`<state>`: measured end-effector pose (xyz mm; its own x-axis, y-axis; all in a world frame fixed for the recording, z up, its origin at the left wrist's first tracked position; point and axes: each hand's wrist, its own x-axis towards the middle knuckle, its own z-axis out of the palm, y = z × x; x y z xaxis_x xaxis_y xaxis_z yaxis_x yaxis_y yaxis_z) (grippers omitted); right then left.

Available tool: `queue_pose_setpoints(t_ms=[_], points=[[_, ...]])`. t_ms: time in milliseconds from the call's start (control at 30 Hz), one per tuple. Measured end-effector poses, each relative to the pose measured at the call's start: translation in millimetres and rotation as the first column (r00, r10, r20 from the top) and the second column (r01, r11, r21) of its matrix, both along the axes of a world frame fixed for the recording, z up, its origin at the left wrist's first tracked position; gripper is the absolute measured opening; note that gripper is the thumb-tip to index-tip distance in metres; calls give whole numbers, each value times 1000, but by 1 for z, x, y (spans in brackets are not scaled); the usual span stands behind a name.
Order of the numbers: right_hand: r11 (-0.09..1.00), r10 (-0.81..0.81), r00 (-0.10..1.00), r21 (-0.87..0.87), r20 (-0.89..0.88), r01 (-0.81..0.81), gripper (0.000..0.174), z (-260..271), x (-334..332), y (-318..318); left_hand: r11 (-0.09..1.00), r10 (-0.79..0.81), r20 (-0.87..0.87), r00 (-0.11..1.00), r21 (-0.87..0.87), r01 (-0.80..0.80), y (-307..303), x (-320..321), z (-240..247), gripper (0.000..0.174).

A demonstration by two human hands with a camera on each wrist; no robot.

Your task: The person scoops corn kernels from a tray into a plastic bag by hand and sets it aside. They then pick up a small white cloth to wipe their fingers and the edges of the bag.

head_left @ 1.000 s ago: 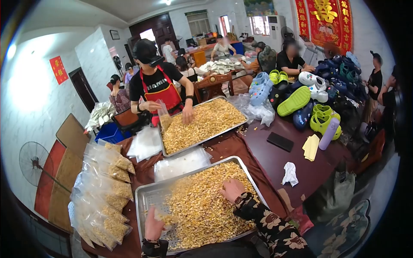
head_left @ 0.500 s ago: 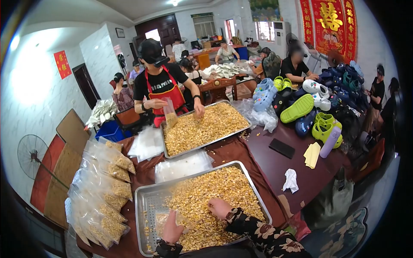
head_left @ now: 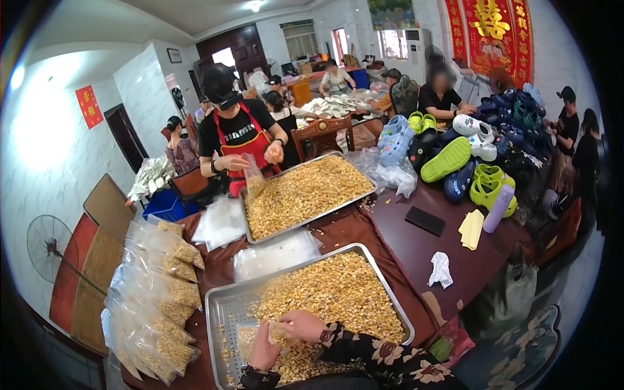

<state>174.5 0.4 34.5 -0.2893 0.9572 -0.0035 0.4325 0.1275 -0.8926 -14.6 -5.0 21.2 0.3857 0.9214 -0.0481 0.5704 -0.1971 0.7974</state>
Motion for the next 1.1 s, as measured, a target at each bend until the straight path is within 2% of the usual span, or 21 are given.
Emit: queue_pose_setpoints(t_ms=[67,133,167,233,267,333,367,433,500,533,600,633,733,800,833,867,933,967,1033,1067,1100], points=[[977,-190,976,115,109,177,30,-13,22,11,996,-21,-82,996,86,28,-1,1,2,66],[941,-325,844,231,428,245,27,-29,49,22,999,-15,-54,998,50,18,0,1,-4,65],[941,-327,841,233,431,247,27,-25,59,18,1000,-8,-29,1000,15,9,1,2,-6,65],[833,-549,627,429,553,350,22,-13,72,10,999,-15,-74,997,37,18,-3,8,7,65],[830,-553,623,429,554,355,22,-14,71,12,998,-20,-122,992,60,28,-3,11,11,64],[942,-317,708,125,631,311,21,-23,70,13,996,-41,-99,994,69,48,1,2,-10,64],[948,-91,630,261,771,-183,20,-36,74,7,994,-65,-75,995,80,71,6,-2,-26,64],[987,-150,887,18,438,158,17,-42,54,6,921,-103,-234,967,344,182,14,-13,-51,65],[984,-168,853,134,495,116,17,-67,41,5,959,-1,-269,963,274,77,22,-22,-71,69],[978,-204,845,129,493,161,17,-64,43,3,956,-46,-272,961,268,122,21,-18,-61,69],[985,-169,943,8,287,174,21,-53,41,-2,975,-47,-279,959,195,105,16,-14,-41,68],[982,-184,941,5,284,190,21,-50,42,-3,961,-72,-218,973,245,126,20,-18,-53,67],[975,-218,967,-23,132,223,23,-50,41,0,954,-70,-242,968,267,136,18,-16,-48,67],[931,-286,958,234,-8,280,17,-59,31,9,938,-69,-293,954,305,161,18,-17,-46,67],[972,-183,983,151,-4,182,19,-60,26,14,923,-57,-341,938,341,180,19,-17,-46,67],[970,-193,981,152,-7,192,19,-48,19,10,920,-66,-343,937,342,190,20,-19,-49,67],[994,-57,996,89,-63,62,20,-13,5,-2,935,-46,-302,952,321,147,22,-20,-56,68],[994,-64,996,90,-63,69,20,-26,-6,6,934,-52,-302,952,322,153,23,-20,-56,68],[990,83,996,120,-40,-77,20,-69,-39,25,962,-119,-117,986,234,144,21,-22,-54,68],[990,82,996,121,-39,-77,20,-62,-37,20,961,-120,-117,986,235,145,18,-20,-47,68],[994,91,993,75,-69,-86,21,-43,-34,11,986,-112,-30,993,119,115,14,-16,-36,68]])
